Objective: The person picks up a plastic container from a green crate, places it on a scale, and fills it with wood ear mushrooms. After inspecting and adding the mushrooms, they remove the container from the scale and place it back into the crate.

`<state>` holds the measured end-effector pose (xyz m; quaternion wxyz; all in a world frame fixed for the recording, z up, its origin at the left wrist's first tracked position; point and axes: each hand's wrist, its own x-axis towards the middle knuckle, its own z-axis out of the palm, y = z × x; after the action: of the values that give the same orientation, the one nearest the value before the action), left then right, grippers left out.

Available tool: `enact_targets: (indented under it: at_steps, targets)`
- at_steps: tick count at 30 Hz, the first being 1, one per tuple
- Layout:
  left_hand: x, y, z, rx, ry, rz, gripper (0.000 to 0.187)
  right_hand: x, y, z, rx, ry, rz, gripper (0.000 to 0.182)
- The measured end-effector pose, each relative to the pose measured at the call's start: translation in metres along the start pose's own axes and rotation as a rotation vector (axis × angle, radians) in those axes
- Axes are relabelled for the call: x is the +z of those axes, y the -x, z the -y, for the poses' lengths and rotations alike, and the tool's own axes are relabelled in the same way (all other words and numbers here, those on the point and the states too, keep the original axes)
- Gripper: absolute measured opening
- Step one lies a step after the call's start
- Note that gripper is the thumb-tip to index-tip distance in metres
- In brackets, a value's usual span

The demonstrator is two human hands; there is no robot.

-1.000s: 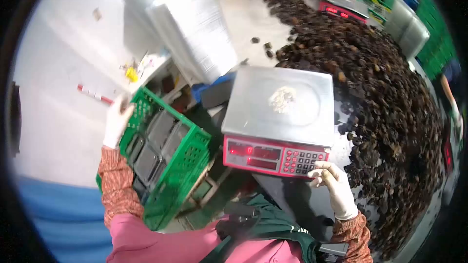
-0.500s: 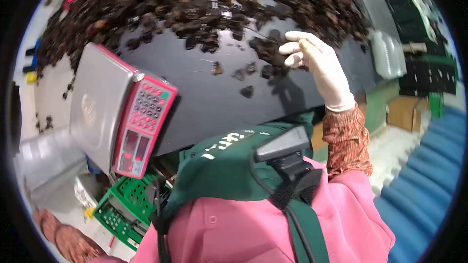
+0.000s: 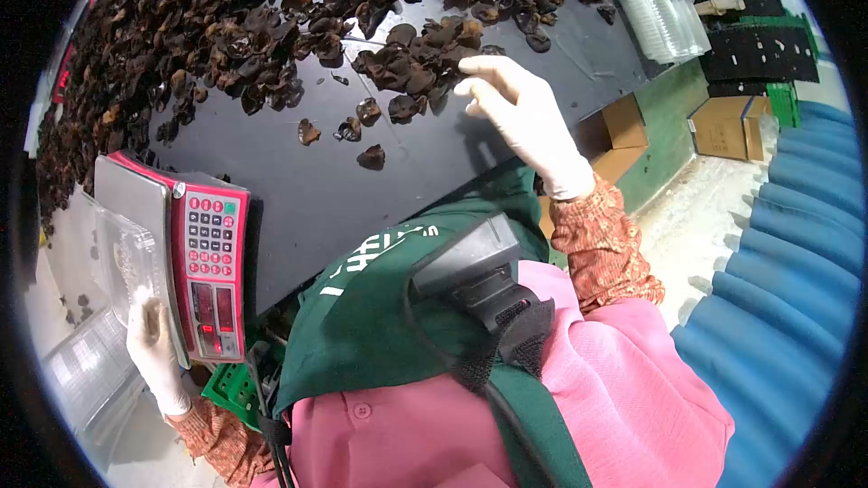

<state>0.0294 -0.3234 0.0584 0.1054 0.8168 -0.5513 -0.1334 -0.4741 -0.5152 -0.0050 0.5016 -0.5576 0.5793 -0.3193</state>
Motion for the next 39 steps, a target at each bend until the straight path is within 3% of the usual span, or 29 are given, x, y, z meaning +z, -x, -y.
enact_targets:
  at_steps: [3,4,5,6,7,8,11,13,15,18,21,22,23,25,27,28,31,32,35,36,39]
  targets:
    - [-0.006,-0.01,-0.065,0.248,-0.181,-0.315,0.027,0.013,0.002,-0.018,-0.18,0.198,0.045,0.026]
    - [-0.003,-0.013,-0.09,0.218,-0.011,-0.336,0.033,0.024,0.0,-0.027,-0.303,0.289,0.028,0.024]
    - [0.007,-0.013,-0.123,0.202,0.171,-0.255,0.034,0.035,-0.001,-0.029,-0.549,0.576,0.012,0.028]
    - [0.017,-0.021,-0.148,0.186,0.352,-0.177,0.034,0.048,-0.008,-0.033,-0.625,0.632,0.0,0.029]
    - [0.041,-0.039,-0.148,0.382,0.344,-0.07,0.033,0.059,-0.015,-0.034,-0.703,0.687,-0.016,0.031]
    - [0.056,-0.049,-0.178,0.35,0.374,0.083,0.032,0.067,-0.02,-0.032,-0.746,0.757,-0.004,0.032]
    - [0.147,-0.084,-0.197,0.632,0.151,-0.09,0.041,0.079,-0.034,-0.029,-0.773,0.916,0.072,0.033]
    - [0.176,-0.09,-0.205,0.552,0.089,0.003,0.037,0.079,-0.041,-0.034,-0.746,0.989,0.149,0.031]
    - [0.196,-0.094,-0.201,0.608,0.136,-0.127,0.03,0.075,-0.042,-0.039,-0.798,0.96,0.16,0.025]
    - [0.21,-0.096,-0.187,0.541,0.345,-0.129,0.017,0.067,-0.042,-0.046,-0.811,0.892,0.152,0.021]
    - [0.199,-0.066,-0.192,0.164,0.787,0.116,0.02,0.062,-0.033,-0.035,-0.772,0.678,0.103,0.018]
    - [0.189,-0.053,-0.202,-0.04,1.155,0.288,0.015,0.063,-0.026,-0.03,-0.757,0.557,0.071,0.016]
    - [0.184,-0.043,-0.204,-0.155,1.387,0.45,0.024,0.064,-0.02,-0.024,-0.742,0.438,0.039,0.015]
    - [0.187,-0.029,-0.209,-0.312,1.749,0.671,0.036,0.068,-0.007,-0.014,-0.701,0.206,0.179,0.017]
    - [0.184,-0.024,-0.225,-0.728,1.926,0.759,0.055,0.073,0.001,-0.001,-0.65,0.198,0.424,0.023]
    - [0.184,-0.023,-0.224,-0.778,1.957,0.779,0.059,0.073,0.0,-0.002,-0.547,0.169,0.498,0.033]
    - [0.199,-0.027,-0.192,-0.666,1.901,0.869,0.038,0.077,-0.016,-0.007,-0.503,0.431,0.362,0.053]
    - [0.203,-0.021,-0.19,-0.754,1.87,0.801,0.03,0.082,-0.02,-0.008,-0.535,0.48,0.352,0.057]
    - [0.199,-0.015,-0.189,-0.754,1.791,0.834,0.026,0.099,-0.03,-0.026,-0.581,0.624,0.38,0.051]
    - [0.198,-0.014,-0.191,-0.767,1.761,0.809,0.026,0.104,-0.032,-0.035,-0.645,0.549,0.289,0.036]
    - [0.194,-0.012,-0.192,-0.624,1.699,0.812,0.026,0.102,-0.037,-0.049,-0.594,0.533,0.233,0.023]
